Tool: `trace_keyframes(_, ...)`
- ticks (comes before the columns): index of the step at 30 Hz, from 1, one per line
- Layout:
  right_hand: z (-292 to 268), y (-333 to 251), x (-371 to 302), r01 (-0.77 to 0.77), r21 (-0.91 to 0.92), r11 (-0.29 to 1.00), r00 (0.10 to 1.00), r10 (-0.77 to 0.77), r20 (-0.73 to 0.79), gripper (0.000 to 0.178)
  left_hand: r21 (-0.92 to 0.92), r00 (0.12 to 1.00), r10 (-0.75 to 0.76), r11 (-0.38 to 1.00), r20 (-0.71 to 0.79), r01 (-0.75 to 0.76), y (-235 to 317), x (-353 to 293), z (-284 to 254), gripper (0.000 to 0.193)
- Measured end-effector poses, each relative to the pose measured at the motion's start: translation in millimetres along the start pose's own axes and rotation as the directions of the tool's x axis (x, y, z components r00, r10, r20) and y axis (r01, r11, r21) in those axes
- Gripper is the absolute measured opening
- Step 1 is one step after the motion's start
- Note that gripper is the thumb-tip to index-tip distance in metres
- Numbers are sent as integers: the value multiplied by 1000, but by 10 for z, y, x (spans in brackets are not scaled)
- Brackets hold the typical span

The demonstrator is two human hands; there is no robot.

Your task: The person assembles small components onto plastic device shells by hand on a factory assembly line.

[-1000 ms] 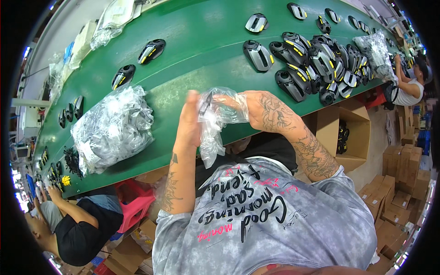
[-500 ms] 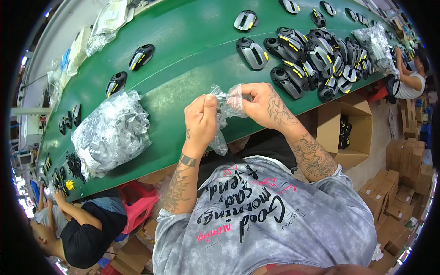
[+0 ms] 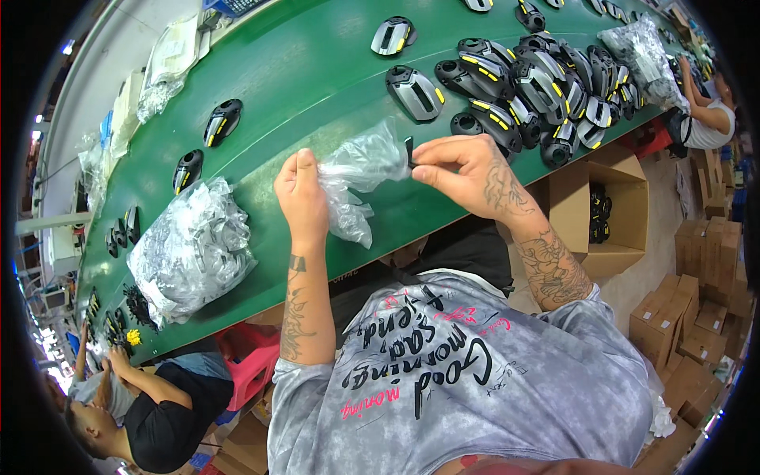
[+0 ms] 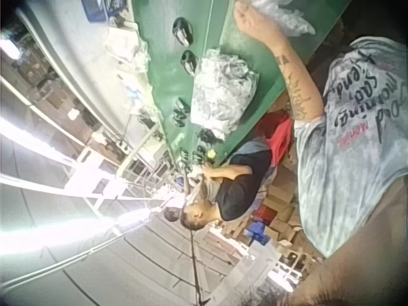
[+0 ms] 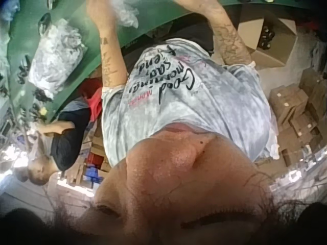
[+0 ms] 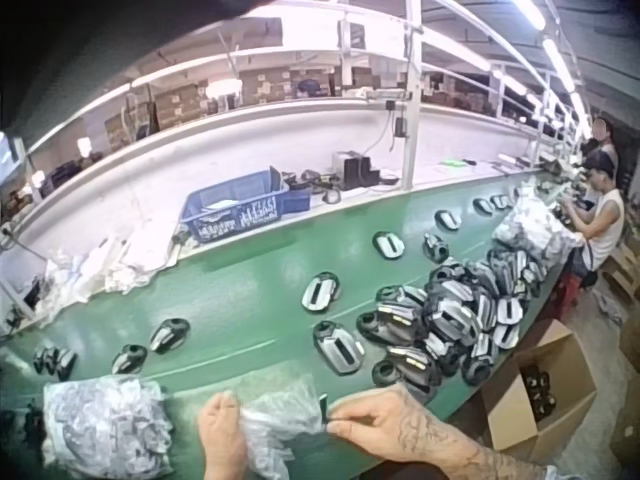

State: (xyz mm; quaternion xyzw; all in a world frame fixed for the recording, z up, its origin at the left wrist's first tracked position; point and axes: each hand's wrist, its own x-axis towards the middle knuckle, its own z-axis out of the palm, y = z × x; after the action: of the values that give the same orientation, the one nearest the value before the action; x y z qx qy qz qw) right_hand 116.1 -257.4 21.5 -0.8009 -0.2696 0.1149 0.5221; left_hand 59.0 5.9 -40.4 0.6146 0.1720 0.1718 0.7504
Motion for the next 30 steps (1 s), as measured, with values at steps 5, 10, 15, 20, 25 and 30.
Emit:
trace_keyframes(5,-43,423,32,-91,690,718,980,187,-65,19,-243,961,-116,954,249,178,104,-13,287,28)
trace_keyframes(10,-343,561,30,-57,675,735,891,342,-298,18,56,959,-119,993,257,108,82,725,426,14)
trace_keyframes(15,-454,554,2,-291,380,878,938,341,-68,17,962,965,-106,164,238,-219,194,1639,1318,56)
trace_keyframes(20,-510,491,-77,-240,264,934,943,289,-167,22,966,963,-141,154,231,-209,-97,2061,1609,71)
trace_keyframes(25,-635,526,-200,-275,476,835,922,370,-116,18,832,976,40,517,215,-204,-134,2056,984,77)
trace_keyframes(30,-462,390,-112,-234,694,681,947,322,3,16,291,886,-252,946,390,141,153,697,143,84)
